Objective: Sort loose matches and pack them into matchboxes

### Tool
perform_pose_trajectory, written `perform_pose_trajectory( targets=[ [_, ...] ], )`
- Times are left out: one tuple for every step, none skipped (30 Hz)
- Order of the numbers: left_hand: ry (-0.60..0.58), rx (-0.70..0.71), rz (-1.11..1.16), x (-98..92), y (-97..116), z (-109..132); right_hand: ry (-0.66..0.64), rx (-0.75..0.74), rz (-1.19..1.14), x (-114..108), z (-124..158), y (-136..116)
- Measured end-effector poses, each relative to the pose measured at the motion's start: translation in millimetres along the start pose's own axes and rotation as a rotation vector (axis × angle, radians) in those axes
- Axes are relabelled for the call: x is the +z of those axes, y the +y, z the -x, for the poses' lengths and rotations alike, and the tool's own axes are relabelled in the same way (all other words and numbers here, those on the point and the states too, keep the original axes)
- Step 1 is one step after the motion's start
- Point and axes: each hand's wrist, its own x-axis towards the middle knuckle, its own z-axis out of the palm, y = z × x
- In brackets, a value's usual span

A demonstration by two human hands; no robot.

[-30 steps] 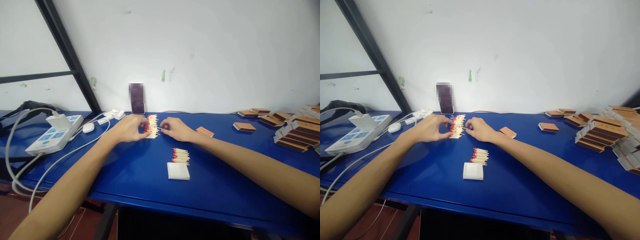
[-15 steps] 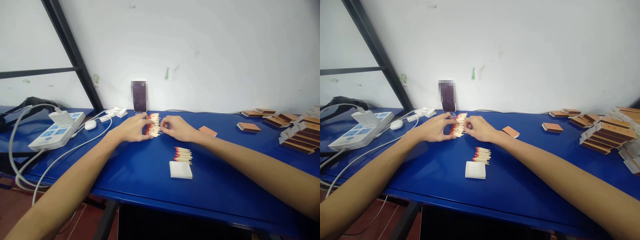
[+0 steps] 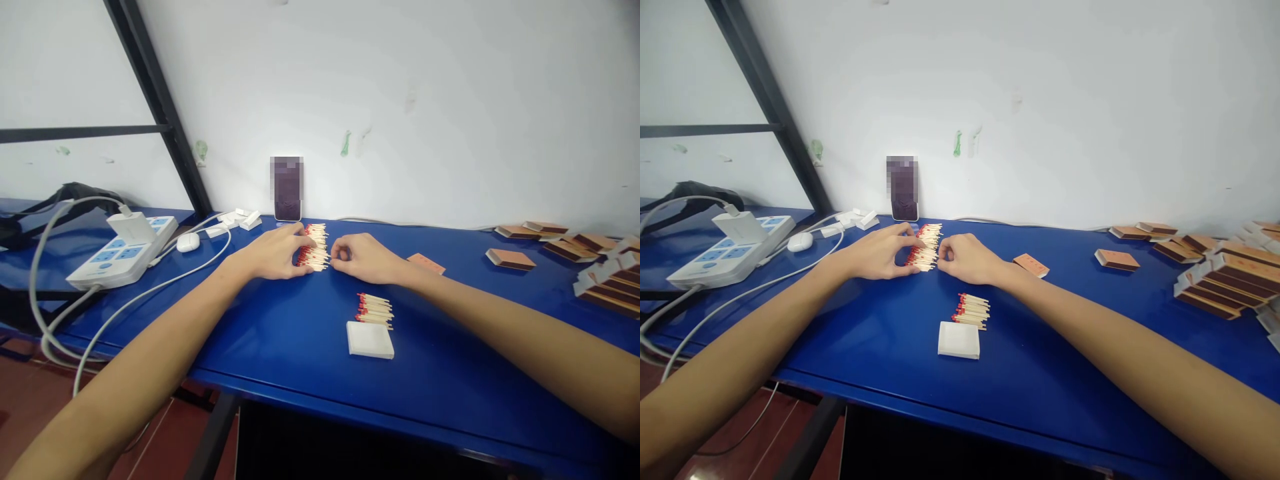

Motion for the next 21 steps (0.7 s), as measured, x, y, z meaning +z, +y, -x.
perform_pose_trajectory(
  targets=[
    [-0.001, -0.001, 0.004, 0.0, 0, 0, -0.013, -0.002, -0.004, 2, 0, 1],
    [0.0, 0.0, 0.006, 0.0, 0, 0, -0.022, -0.006, -0.006, 3, -1, 1],
    [0.001, 0.003, 0.007, 0.0, 0, 0, -0.028, -0.009, -0.008, 5, -2, 2],
    [0.003, 0.006, 0.005, 0.1, 0, 0, -0.033, -0.011, -0.009, 6, -3, 2],
    [0.005, 0.009, 0.001, 0.2, 0, 0, -0.035, -0.01, -0.009, 7, -3, 3],
    [0.006, 0.013, -0.003, 0.3, 0, 0, -0.037, -0.006, -0.01, 7, -3, 4],
    [0.007, 0.016, -0.008, 0.4, -1, 0, -0.037, 0.0, -0.012, 6, -3, 5],
    [0.009, 0.019, -0.013, 0.4, -1, 0, -0.036, 0.006, -0.017, 4, -2, 5],
    [0.015, 0.021, -0.018, 0.3, -1, 0, -0.029, 0.014, -0.021, 1, -1, 5],
    [0.025, 0.027, -0.021, 0.1, -2, 0, -0.019, 0.02, -0.026, -2, -1, 4],
    [0.035, 0.039, -0.02, -0.4, -2, 0, -0.009, 0.025, -0.031, -5, 0, 3],
    [0.044, 0.057, -0.011, -0.9, -3, 0, 0.0, 0.024, -0.037, -7, 0, 1],
    [0.053, 0.078, 0.005, -1.7, -3, 0, 0.005, 0.021, -0.038, -9, 0, -1],
    [0.063, 0.099, 0.027, -2.6, -3, 0, 0.01, 0.016, -0.035, -10, -1, -4],
    [0.076, 0.115, 0.05, -3.5, -3, 0, 0.012, 0.01, -0.03, -10, -2, -7],
    [0.091, 0.123, 0.066, -4.5, -3, 1, 0.01, 0.003, -0.024, -8, -4, -9],
    [0.107, 0.122, 0.075, -5.4, -3, 1, 0.006, -0.005, -0.015, -6, -6, -11],
    [0.121, 0.115, 0.074, -6.2, -3, 1, 0.003, -0.015, -0.005, -4, -8, -13],
    [0.128, 0.104, 0.065, -6.8, -3, 1, 0.005, -0.027, 0.006, -2, -9, -14],
    [0.126, 0.094, 0.051, -7.1, -3, 1, 0.015, -0.044, 0.017, 1, -11, -15],
    [0.118, 0.085, 0.035, -7.3, -3, 1, 0.036, -0.062, 0.031, 2, -12, -15]
  ],
)
